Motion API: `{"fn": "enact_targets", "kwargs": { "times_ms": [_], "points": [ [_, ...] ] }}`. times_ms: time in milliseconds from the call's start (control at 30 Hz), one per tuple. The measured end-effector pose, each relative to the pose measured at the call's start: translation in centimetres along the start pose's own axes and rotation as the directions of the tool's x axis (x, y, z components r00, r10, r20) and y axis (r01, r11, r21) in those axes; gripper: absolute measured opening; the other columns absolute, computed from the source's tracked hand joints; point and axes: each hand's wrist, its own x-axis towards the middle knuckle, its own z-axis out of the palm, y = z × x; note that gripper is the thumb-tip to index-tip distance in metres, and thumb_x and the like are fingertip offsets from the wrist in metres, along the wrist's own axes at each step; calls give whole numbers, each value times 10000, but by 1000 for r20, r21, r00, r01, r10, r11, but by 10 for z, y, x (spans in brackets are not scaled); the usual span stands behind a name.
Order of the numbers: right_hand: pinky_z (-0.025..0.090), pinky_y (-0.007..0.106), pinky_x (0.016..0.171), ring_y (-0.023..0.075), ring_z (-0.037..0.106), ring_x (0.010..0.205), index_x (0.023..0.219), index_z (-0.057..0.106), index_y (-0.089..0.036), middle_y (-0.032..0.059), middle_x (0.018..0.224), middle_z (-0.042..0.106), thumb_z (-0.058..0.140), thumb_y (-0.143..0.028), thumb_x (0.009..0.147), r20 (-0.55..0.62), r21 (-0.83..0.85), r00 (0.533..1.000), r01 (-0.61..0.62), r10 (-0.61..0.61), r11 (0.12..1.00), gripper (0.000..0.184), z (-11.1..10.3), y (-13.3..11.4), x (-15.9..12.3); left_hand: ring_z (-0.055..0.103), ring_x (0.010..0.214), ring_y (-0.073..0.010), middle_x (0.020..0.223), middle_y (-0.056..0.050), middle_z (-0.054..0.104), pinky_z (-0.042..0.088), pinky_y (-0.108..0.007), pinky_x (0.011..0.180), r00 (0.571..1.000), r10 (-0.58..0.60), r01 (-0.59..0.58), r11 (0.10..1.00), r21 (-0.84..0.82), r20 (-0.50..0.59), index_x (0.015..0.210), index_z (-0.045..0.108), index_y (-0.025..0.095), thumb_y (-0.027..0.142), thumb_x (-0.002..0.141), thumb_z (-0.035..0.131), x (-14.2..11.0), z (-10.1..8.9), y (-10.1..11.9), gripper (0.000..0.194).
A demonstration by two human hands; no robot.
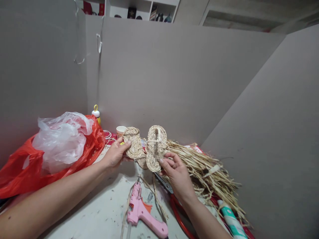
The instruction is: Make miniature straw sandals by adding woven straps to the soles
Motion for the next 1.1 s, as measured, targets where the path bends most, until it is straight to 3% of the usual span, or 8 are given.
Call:
{"fn": "enact_targets", "kwargs": {
  "times_ms": [133,233,433,600,833,1000,1100],
  "points": [
    [473,191,470,107,509,564,980,546,-219,-53,644,611,769,-379,683,-37,26,999,-6,7,1000,405,0,1,1,641,559,-141,804,-51,705,522,-226,461,1000,-7,6,1000,20,13,1145,511,166,262,617,792,-2,2,1,605],
    [473,201,477,114,531,583,1038,581,-200,-38,675,631,780,-374,667,-64,56,998,-13,17,998,455,2,2,1,638,561,-138,814,-55,710,512,-221,451,1000,-6,6,1000,23,10,1071,534,157,266,601,797,-3,2,0,549],
    [460,192,466,115,530,624,944,623,-194,-19,742,634,780,-388,652,-76,65,997,-5,10,998,383,4,1,-1,649,614,-153,802,-70,715,532,-258,529,1000,-16,16,1000,5,-4,965,581,132,277,570,816,-2,1,-2,481],
    [471,196,454,114,517,590,888,594,-195,-34,679,602,781,-408,616,-104,-2,992,-76,75,997,392,0,8,4,651,619,-162,783,-67,716,525,-271,552,1000,-17,17,1000,-2,-18,943,587,137,282,546,832,-3,3,-2,488],
    [472,226,420,95,452,451,752,575,-181,-75,519,489,761,-355,599,-30,-160,984,-180,178,971,297,-8,23,11,631,610,-142,754,-69,713,501,-247,557,999,-40,39,999,18,13,852,640,121,297,578,815,-3,2,-9,370],
    [497,276,460,130,495,454,792,587,-199,-80,496,484,677,-372,657,18,-332,990,-125,139,935,238,-11,26,12,641,625,-154,752,-64,712,508,-272,590,1000,-27,27,999,28,3,829,639,129,295,586,815,1,-2,-15,343],
    [509,328,566,188,583,547,738,637,-190,-25,537,587,685,-314,624,15,-478,998,-46,61,877,175,-17,21,15,651,654,-166,777,-67,716,516,-288,613,1000,-20,20,1000,13,4,858,636,133,287,588,813,1,-3,-16,357]
  ]
}}
